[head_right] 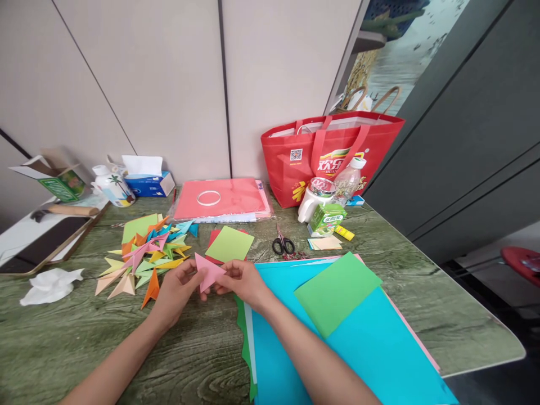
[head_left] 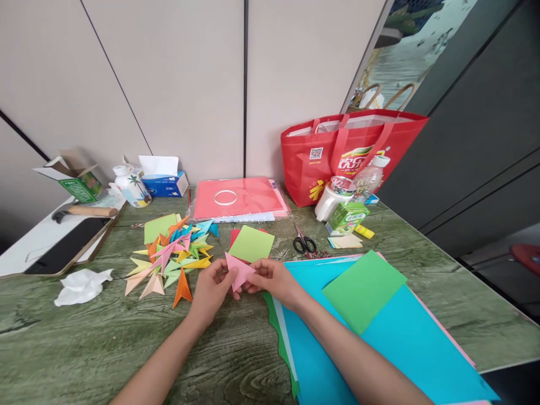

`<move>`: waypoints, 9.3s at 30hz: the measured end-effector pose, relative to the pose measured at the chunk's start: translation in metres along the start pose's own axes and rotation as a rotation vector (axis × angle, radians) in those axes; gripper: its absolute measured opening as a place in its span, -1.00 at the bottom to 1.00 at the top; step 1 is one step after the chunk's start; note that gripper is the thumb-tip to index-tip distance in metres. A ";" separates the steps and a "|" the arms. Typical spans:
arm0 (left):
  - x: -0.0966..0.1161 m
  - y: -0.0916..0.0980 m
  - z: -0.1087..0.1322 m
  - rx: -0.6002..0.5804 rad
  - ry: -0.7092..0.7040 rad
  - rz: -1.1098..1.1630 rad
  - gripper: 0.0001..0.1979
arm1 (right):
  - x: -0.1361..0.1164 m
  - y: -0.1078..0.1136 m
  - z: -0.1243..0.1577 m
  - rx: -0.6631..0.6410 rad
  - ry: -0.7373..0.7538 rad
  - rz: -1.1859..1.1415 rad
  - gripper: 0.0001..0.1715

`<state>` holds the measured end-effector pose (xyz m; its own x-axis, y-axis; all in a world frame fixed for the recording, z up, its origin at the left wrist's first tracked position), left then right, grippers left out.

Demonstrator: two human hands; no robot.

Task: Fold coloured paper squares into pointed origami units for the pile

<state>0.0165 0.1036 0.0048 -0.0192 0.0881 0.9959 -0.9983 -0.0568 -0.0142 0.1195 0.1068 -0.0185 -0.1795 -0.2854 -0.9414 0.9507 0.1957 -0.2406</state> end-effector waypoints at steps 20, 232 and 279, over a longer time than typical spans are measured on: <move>-0.012 -0.012 0.005 -0.128 0.183 0.156 -0.81 | 0.003 0.003 -0.001 0.065 -0.017 -0.079 -0.72; -0.022 -0.028 0.015 -0.221 0.192 0.025 -0.72 | -0.010 0.008 -0.002 0.136 0.206 0.131 -0.77; -0.010 -0.003 0.002 -0.017 0.094 0.108 -0.71 | -0.012 0.005 0.000 0.063 0.141 -0.096 -0.68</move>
<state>0.0202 0.1011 -0.0053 -0.1304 0.1752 0.9759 -0.9910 -0.0540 -0.1227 0.1261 0.1110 -0.0078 -0.2994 -0.1650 -0.9398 0.9407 0.1138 -0.3196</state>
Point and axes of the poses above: each hand's wrist, its own z-axis away from the middle knuckle, its own y-axis out of the back of the hand, x = y × z, the point moved 10 cm from there along -z, towards the middle knuckle, and after that the axes turned 8 degrees about x, right-handed, at the moved point
